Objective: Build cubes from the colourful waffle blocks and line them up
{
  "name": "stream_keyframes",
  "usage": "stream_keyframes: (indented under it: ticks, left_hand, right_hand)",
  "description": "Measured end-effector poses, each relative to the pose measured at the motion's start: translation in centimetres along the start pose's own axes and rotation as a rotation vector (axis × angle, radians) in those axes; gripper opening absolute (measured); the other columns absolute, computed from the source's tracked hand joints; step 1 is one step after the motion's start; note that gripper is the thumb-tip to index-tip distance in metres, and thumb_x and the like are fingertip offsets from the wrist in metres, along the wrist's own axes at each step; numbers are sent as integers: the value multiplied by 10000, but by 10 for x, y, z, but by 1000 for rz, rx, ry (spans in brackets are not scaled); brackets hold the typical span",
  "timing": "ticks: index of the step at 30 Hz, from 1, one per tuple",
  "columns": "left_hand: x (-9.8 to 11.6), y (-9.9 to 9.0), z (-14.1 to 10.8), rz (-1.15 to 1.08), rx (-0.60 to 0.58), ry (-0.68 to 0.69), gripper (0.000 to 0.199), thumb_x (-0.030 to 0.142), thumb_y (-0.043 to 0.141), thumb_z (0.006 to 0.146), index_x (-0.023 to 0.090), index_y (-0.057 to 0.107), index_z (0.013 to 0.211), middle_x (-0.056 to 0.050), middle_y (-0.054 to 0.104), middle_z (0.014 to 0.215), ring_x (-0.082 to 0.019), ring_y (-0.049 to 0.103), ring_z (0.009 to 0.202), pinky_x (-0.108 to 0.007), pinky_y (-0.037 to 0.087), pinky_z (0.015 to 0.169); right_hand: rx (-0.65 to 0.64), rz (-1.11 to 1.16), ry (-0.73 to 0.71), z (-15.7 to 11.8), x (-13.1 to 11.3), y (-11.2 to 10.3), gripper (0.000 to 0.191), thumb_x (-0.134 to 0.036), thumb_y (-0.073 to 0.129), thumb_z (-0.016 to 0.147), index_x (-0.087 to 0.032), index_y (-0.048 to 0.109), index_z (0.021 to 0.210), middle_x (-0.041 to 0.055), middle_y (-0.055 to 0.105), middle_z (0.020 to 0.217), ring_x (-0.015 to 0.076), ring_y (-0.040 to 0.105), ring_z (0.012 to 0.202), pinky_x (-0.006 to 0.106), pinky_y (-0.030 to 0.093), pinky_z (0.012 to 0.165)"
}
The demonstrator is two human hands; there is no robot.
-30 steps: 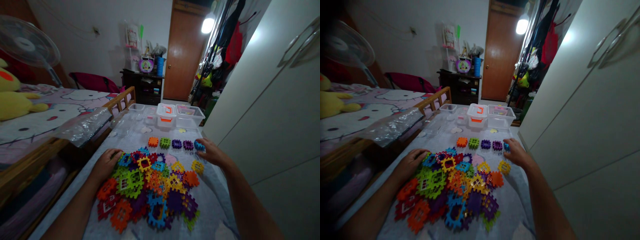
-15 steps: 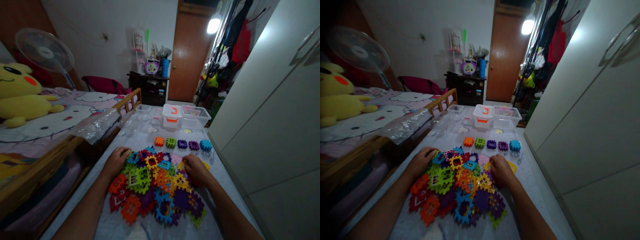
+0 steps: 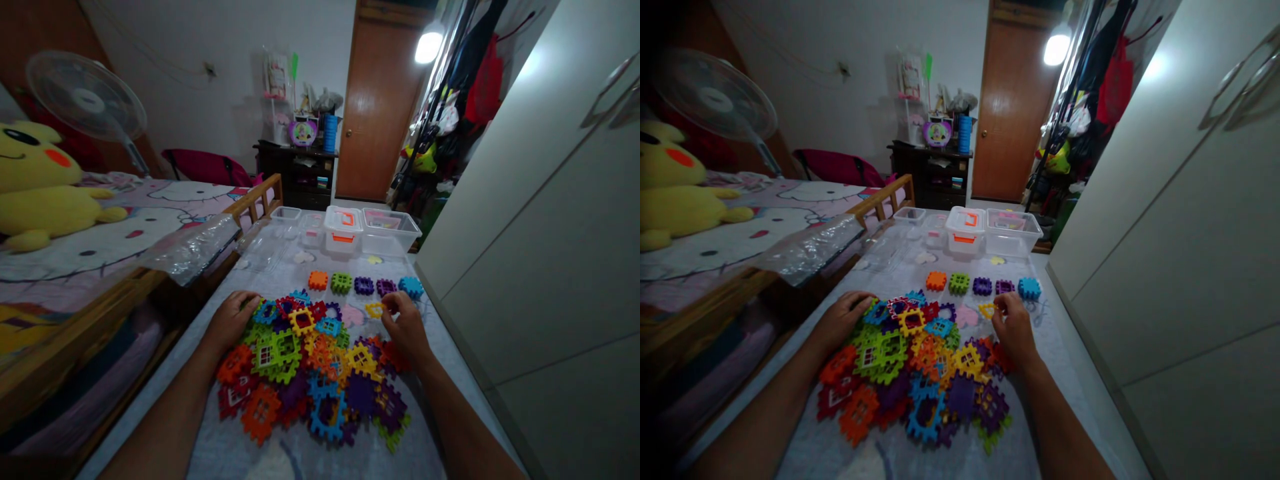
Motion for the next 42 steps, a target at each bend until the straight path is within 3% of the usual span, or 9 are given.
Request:
stream_keyframes:
  ticks: [6, 9, 14, 21, 28, 33, 36, 38, 42]
  left_hand:
    - [1, 0, -1, -5, 2, -9, 449, 544, 428, 835, 181, 673, 933, -69, 653, 1005, -231, 598, 993, -347, 454, 931]
    - [1, 0, -1, -9, -5, -21, 465, 554, 428, 829, 176, 673, 946, -72, 650, 1016, -236, 599, 995, -351, 456, 927]
    - [2, 0, 0, -16, -4, -4, 465, 555, 428, 829, 173, 671, 935, -74, 654, 1006, -235, 597, 991, -353, 453, 934]
    - [3, -1, 0, 3, -9, -6, 460, 560, 429, 829, 183, 674, 927, -68, 657, 996, -235, 598, 986, -343, 452, 929]
    - [2, -2, -1, 13, 1, -10, 442, 556, 431, 830, 201, 681, 911, -57, 662, 1000, -232, 597, 992, -335, 449, 939]
    - [2, -2, 0, 22, 4, -8, 449, 562, 443, 819, 196, 686, 907, -62, 662, 998, -234, 605, 972, -333, 462, 921]
    - [2, -2, 0, 14, 3, -16, 464, 568, 439, 814, 190, 688, 913, -65, 658, 1000, -235, 608, 974, -336, 464, 921]
    - [1, -2, 0, 8, 8, -17, 467, 572, 440, 809, 190, 690, 909, -66, 659, 1000, -239, 606, 981, -342, 464, 923]
    - [-1, 0, 0, 2, 0, -11, 467, 572, 437, 815, 193, 689, 921, -67, 662, 1008, -239, 599, 998, -346, 458, 928]
  right_hand:
    - [-280, -33, -105, -6, -6, 8, 116, -112, 489, 728, -211, 523, 777, 43, 550, 830, 195, 529, 807, 319, 441, 749]
    - [-294, 7, -94, -3, -3, -3, 125, -162, 496, 742, -200, 559, 843, 42, 575, 847, 193, 543, 815, 318, 441, 748]
    - [-212, -99, 57, 4, 34, -38, 220, -244, 472, 772, -179, 597, 940, 75, 608, 923, 212, 566, 853, 344, 449, 772]
    - [-567, -289, 179, -10, 68, -39, 400, -333, 675, 653, -185, 624, 1021, 99, 591, 1058, 267, 531, 1007, 396, 432, 896]
    - [-520, -339, 181, -10, 61, -33, 406, -251, 662, 635, -164, 604, 1027, 110, 593, 1051, 266, 539, 993, 375, 427, 876]
    - [-344, -227, 172, -1, 52, -33, 114, -215, 531, 726, -200, 548, 837, 34, 595, 822, 184, 556, 740, 285, 422, 659]
    - [-224, -253, 134, 2, 44, -28, 34, -188, 479, 759, -215, 491, 741, 23, 554, 768, 172, 522, 697, 282, 398, 637]
    - [-233, -290, 96, 1, 40, -23, 38, -179, 498, 747, -213, 491, 734, 34, 547, 794, 184, 520, 741, 294, 402, 667]
    - [-431, -262, 53, -7, 44, -20, 89, -246, 599, 726, -199, 557, 789, 40, 550, 850, 200, 524, 815, 317, 428, 737]
Point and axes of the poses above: each hand's wrist, its own z-axis towards the middle knuckle, its own y-axis out of the palm, x = y × z, the point moved 4 cm from there along z, towards the middle knuckle
